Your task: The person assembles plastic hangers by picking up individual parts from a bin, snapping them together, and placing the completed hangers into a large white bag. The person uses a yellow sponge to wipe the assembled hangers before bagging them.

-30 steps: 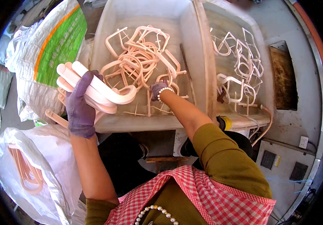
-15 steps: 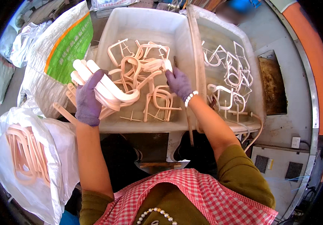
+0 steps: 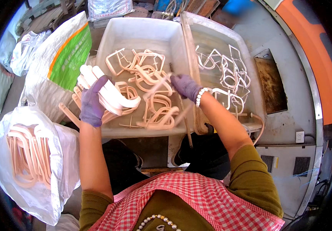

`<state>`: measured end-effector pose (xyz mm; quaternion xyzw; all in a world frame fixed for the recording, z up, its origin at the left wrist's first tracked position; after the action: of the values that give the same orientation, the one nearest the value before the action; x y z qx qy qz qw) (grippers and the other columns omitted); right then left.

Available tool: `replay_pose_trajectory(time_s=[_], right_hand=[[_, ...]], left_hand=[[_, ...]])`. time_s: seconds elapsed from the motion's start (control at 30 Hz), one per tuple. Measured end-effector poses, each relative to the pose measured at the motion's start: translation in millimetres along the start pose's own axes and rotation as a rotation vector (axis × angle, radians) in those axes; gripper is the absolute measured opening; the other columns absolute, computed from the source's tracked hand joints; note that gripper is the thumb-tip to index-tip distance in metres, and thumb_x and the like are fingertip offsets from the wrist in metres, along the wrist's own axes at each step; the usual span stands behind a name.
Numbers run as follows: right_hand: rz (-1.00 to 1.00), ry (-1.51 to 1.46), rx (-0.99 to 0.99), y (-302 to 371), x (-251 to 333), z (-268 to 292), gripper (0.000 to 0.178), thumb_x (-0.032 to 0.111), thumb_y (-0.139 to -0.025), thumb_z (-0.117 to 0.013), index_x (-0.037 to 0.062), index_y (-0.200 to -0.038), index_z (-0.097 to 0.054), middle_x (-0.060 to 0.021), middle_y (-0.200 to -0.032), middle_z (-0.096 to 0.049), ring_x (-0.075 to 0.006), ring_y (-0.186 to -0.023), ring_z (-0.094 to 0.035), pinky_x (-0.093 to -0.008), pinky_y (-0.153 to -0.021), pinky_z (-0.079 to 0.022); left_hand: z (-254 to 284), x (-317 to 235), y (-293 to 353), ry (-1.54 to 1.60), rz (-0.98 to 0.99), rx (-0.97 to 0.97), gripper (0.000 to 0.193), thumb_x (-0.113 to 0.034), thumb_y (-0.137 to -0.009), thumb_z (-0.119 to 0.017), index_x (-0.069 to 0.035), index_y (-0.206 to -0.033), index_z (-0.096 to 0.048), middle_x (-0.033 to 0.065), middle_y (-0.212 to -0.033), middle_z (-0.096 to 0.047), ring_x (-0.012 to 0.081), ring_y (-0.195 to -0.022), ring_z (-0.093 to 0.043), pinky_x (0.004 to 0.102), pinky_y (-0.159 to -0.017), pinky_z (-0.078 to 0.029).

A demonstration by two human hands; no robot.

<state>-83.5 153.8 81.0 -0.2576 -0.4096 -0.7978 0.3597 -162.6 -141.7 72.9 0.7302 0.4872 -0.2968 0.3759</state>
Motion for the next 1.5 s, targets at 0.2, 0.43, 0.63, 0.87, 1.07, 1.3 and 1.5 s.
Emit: replay_pose_trajectory(time_s=[0.2, 0.43, 0.63, 0.87, 1.07, 1.3, 1.5], right_hand=[[0.477, -0.842, -0.212, 29, 50, 45, 0.031, 0.035, -0.091, -0.053, 0.0044, -0.092, -0.056, 0.0003, -0.063, -0.048, -0.0124, -0.052, -0.047, -0.0286, -0.052, -0.043], [0.103, -1.889, 0.474, 31, 23, -22, 0.028, 0.025, -0.100, -0.037, 0.0040, -0.093, -0.054, -0.0003, -0.070, -0.053, -0.0154, -0.062, -0.051, -0.0329, -0.067, -0.046], [0.049, -1.568, 0.309, 44, 17, -53, 0.027, 0.025, -0.100, -0.042, 0.0024, -0.104, -0.055, -0.0045, -0.087, -0.062, -0.0210, -0.085, -0.062, -0.0402, -0.087, -0.052], [0.083, -1.225, 0.435, 68, 31, -37, 0.032, 0.033, -0.098, -0.048, 0.0062, -0.109, -0.060, -0.0073, -0.102, -0.068, -0.0213, -0.095, -0.066, -0.0371, -0.086, -0.055], [0.090, -1.079, 0.421, 76, 27, -30, 0.037, 0.038, -0.097, -0.048, 0.0042, -0.107, -0.060, -0.0090, -0.090, -0.068, -0.0194, -0.081, -0.068, -0.0342, -0.078, -0.056], [0.055, -0.548, 0.153, 86, 32, -9, 0.041, 0.044, -0.093, -0.053, 0.0044, -0.089, -0.063, -0.0059, -0.075, -0.065, -0.0133, -0.066, -0.063, -0.0274, -0.067, -0.054], [0.825, 0.065, -0.457, 49, 78, 14, 0.026, 0.031, -0.085, -0.064, 0.0083, -0.098, -0.064, -0.0087, -0.090, -0.065, -0.0214, -0.082, -0.063, -0.0316, -0.076, -0.050]], left_hand=[[-5, 8, 1, 0.029, 0.042, 0.066, 0.027, -0.014, -0.079, -0.069, 0.002, -0.100, -0.063, 0.0120, -0.093, -0.065, 0.0220, -0.085, -0.064, 0.0324, -0.076, -0.053], [-26, 20, 11, 0.281, 0.131, 0.259, 0.041, -0.012, -0.081, -0.067, 0.001, -0.118, -0.055, 0.0118, -0.107, -0.062, 0.0224, -0.099, -0.061, 0.0337, -0.085, -0.051], [-30, 13, 12, 0.352, 0.082, 0.343, 0.046, -0.010, -0.082, -0.063, 0.000, -0.124, -0.048, 0.0170, -0.112, -0.060, 0.0278, -0.105, -0.059, 0.0394, -0.094, -0.048], [-24, 13, 8, 0.360, 0.049, 0.258, 0.053, -0.014, -0.084, -0.062, -0.001, -0.132, -0.042, 0.0190, -0.118, -0.058, 0.0306, -0.112, -0.056, 0.0421, -0.098, -0.045], [-24, 12, 6, 0.425, -0.005, 0.318, 0.053, -0.015, -0.084, -0.061, -0.001, -0.131, -0.042, 0.0186, -0.115, -0.059, 0.0298, -0.108, -0.057, 0.0415, -0.096, -0.047], [-16, 0, 11, 0.329, -0.123, 0.331, 0.054, -0.017, -0.080, -0.062, 0.000, -0.128, -0.043, 0.0164, -0.109, -0.059, 0.0287, -0.101, -0.060, 0.0417, -0.090, -0.051], [-24, -8, 24, 0.182, -0.103, 0.392, 0.053, -0.013, -0.077, -0.061, 0.001, -0.126, -0.046, 0.0181, -0.106, -0.061, 0.0300, -0.092, -0.064, 0.0412, -0.080, -0.056]])
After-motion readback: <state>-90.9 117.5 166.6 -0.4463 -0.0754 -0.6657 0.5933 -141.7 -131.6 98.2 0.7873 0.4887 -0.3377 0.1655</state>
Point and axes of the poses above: each hand's wrist, its own y-axis away from the middle knuckle, its own z-axis out of the back of the hand, x = y × z, the point moved 3 cm from there along -y, towards the middle knuckle
